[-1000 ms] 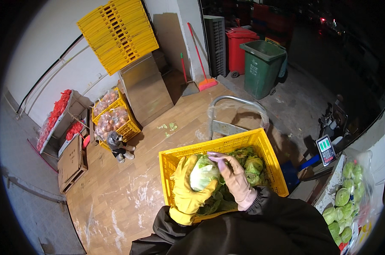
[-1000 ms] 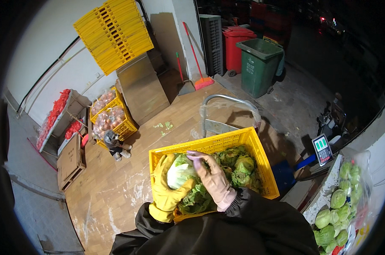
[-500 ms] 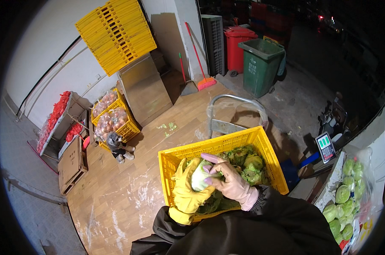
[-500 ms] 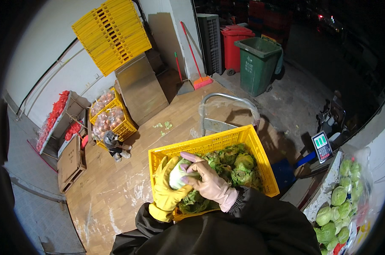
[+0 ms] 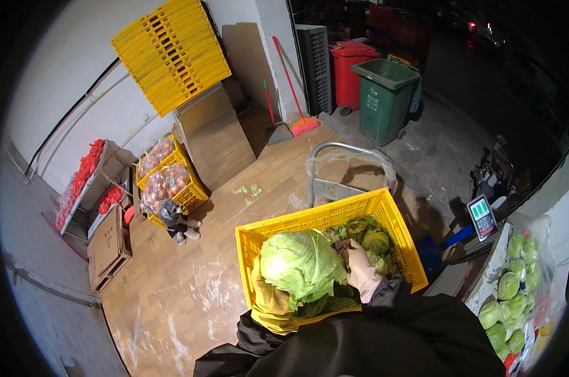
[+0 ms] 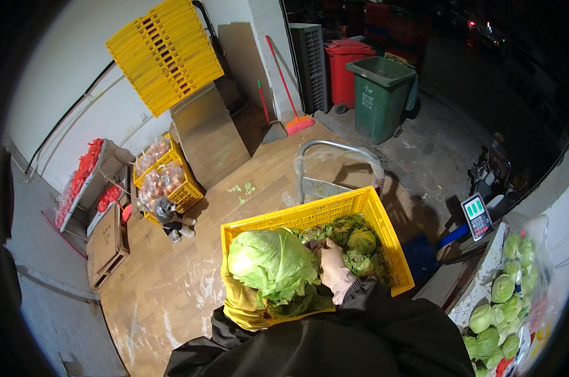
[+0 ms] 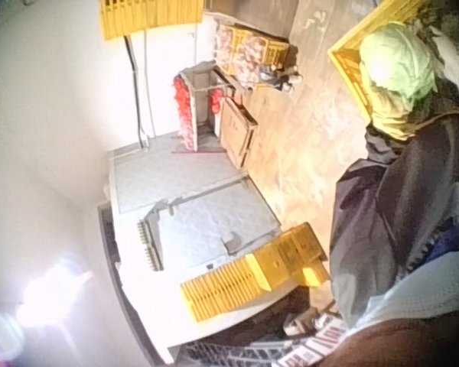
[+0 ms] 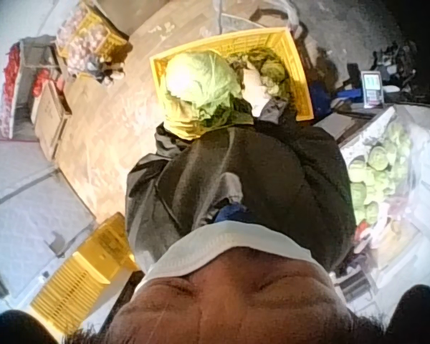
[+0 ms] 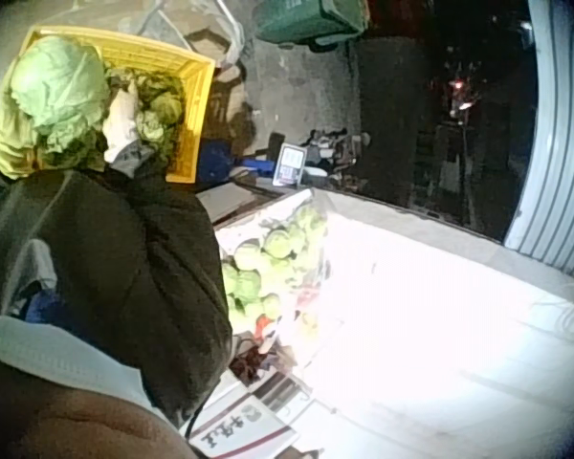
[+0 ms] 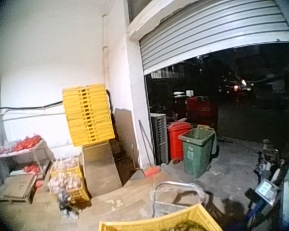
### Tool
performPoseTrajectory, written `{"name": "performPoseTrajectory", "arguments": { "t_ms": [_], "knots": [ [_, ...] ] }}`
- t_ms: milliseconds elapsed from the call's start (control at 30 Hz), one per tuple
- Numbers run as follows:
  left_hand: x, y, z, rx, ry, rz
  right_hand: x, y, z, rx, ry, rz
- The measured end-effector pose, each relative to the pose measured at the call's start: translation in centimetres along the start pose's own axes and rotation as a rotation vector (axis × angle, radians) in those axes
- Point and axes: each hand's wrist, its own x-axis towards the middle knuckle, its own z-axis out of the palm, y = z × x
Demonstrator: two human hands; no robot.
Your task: The person removes outer leaves from cabbages one by one, placing the trimmed cabbages into a nearby container. The person handles each cabbage individually, peeling away loose or damaged leaves before setting it aside.
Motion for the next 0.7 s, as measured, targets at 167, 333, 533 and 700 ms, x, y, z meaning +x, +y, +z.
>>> {"name": "performPoseTrajectory", "arguments": {
  "t_ms": [167,333,533,700],
  "knots": [
    [0.2,-0.2,-0.3,-0.167,-0.09,-0.132,-4.1,-2.7,1.9,0.223,-0.615,-0.03],
    [1.9,1.0,-2.1,0.082,-0.191,-0.187,-5.7,-3.2,5.0,-0.029,-0.222,-0.302],
    [1.3,0.4,-2.1,0.504,-0.209,0.257,-4.8,-3.1,4.9,-0.274,-0.019,-0.683],
    [1.1,0.5,-0.8,0.284,-0.081,0.234,-5.0,-5.8,4.1,0.189,-0.244,-0.312]
  ]
}}
